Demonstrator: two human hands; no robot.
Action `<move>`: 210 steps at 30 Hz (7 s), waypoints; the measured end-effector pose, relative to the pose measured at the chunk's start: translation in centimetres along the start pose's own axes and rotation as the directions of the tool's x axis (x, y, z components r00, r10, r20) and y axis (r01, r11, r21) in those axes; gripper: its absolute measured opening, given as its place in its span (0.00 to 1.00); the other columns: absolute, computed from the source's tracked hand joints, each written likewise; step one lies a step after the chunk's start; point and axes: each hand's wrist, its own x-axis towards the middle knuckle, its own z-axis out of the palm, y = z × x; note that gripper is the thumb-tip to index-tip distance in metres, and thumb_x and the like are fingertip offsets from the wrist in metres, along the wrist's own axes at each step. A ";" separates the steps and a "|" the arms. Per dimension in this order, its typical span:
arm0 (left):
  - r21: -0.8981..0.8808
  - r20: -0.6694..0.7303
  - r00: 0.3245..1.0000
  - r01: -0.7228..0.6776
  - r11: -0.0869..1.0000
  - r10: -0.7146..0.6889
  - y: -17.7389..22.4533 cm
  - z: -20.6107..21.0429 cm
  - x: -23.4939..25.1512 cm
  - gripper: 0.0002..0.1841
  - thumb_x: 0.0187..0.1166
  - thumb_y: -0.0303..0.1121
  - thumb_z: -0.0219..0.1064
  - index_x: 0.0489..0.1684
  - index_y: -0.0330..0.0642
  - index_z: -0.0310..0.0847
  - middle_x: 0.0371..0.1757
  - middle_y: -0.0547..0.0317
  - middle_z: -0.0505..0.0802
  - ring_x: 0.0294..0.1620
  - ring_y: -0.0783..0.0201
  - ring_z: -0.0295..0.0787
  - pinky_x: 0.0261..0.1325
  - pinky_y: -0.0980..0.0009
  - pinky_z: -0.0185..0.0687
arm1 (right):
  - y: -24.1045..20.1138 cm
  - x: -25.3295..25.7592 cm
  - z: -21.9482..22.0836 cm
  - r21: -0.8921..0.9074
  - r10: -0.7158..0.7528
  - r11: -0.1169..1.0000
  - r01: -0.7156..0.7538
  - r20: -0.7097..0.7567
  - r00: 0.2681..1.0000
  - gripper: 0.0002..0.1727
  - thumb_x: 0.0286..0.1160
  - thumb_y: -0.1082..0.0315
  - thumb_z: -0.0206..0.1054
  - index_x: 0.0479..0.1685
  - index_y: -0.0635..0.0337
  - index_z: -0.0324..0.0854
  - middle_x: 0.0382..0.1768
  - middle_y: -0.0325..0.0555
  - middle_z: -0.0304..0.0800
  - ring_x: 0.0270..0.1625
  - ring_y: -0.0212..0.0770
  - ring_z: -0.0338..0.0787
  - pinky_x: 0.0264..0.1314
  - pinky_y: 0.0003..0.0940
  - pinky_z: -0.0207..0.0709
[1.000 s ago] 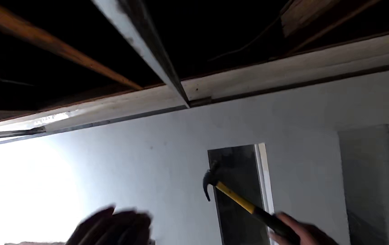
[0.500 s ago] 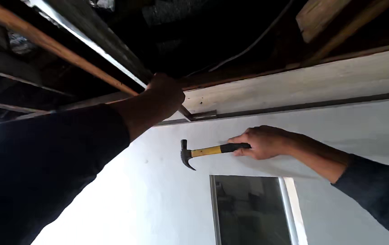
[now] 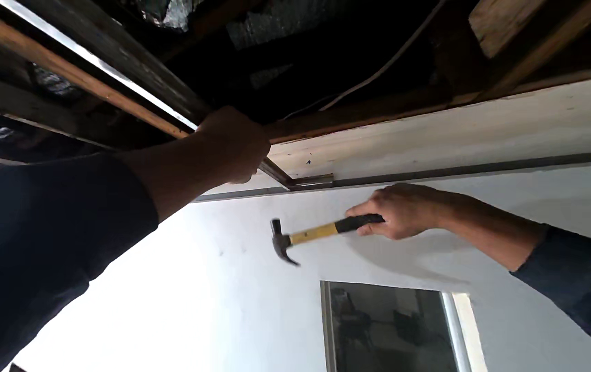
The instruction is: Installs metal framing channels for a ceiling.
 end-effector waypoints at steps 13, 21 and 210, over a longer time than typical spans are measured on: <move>-0.006 -0.040 0.999 -0.005 1.000 0.004 -0.4 0.2 0.3 0.15 0.76 0.49 0.72 0.41 0.46 0.85 0.36 0.51 0.89 0.38 0.46 0.89 0.37 0.45 0.79 | -0.6 -1.2 -1.1 -0.046 0.096 0.993 -0.105 -0.173 0.980 0.28 0.82 0.37 0.60 0.79 0.31 0.79 0.33 0.35 0.92 0.38 0.39 0.92 0.42 0.47 0.86; -0.041 -0.061 0.998 -0.008 0.999 0.005 -0.7 0.3 0.5 0.15 0.73 0.47 0.74 0.45 0.47 0.86 0.36 0.49 0.89 0.40 0.44 0.88 0.40 0.43 0.79 | -0.7 -2.2 -1.6 -0.109 0.144 0.980 -0.167 -0.195 0.970 0.29 0.81 0.38 0.61 0.79 0.32 0.79 0.36 0.39 0.93 0.39 0.43 0.93 0.42 0.50 0.86; -0.926 -0.299 0.764 -0.089 0.367 -0.571 22.9 13.3 17.2 0.42 0.80 0.71 0.54 0.76 0.40 0.76 0.80 0.51 0.79 0.78 0.49 0.75 0.80 0.50 0.67 | 0.1 4.3 -12.0 -0.026 0.200 0.975 -0.219 -0.315 0.928 0.17 0.81 0.58 0.69 0.63 0.52 0.90 0.28 0.48 0.89 0.26 0.43 0.86 0.31 0.53 0.82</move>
